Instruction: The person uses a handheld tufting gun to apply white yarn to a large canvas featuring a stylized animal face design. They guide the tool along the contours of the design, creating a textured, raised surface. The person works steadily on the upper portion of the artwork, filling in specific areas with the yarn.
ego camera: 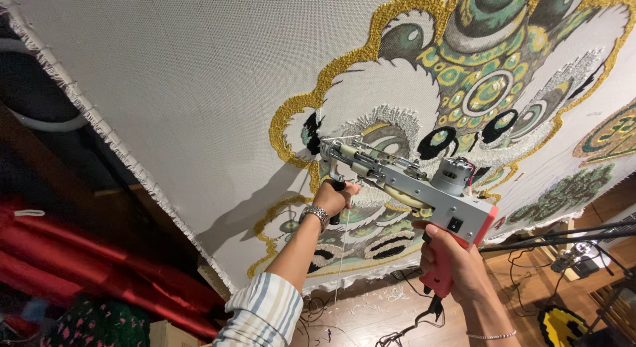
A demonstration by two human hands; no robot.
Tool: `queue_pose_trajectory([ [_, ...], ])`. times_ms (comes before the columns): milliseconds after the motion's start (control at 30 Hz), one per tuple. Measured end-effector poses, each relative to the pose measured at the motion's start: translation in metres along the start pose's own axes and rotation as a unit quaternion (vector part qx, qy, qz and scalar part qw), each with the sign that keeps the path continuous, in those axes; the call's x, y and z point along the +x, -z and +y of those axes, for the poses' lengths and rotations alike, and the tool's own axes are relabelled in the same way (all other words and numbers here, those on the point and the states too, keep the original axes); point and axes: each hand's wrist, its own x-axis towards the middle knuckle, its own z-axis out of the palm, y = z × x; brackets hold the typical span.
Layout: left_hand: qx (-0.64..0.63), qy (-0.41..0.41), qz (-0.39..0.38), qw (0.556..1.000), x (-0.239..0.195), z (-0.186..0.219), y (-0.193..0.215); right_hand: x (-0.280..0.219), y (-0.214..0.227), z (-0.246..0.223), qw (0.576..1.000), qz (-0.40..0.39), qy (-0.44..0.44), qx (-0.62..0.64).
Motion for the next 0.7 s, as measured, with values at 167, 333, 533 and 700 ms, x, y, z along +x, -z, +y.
queue_pose_trajectory([
  [167,-0.044,-0.029,0.014,0.999,0.013,-0.005,0.007,0.01,-0.012,0.002,1.0,0.001,0.007,-0.006],
  [333,-0.071,-0.002,0.016,0.997,0.029,-0.005,0.015,0.022,-0.019,0.008,1.0,0.0,0.016,0.008],
  [533,-0.023,0.0,0.028,0.999,0.033,-0.001,0.024,0.025,-0.035,0.009,1.0,0.014,0.017,0.011],
  [700,-0.008,-0.006,0.03,0.999,0.043,-0.004,0.028,0.028,-0.045,0.006,0.999,0.004,0.038,-0.006],
])
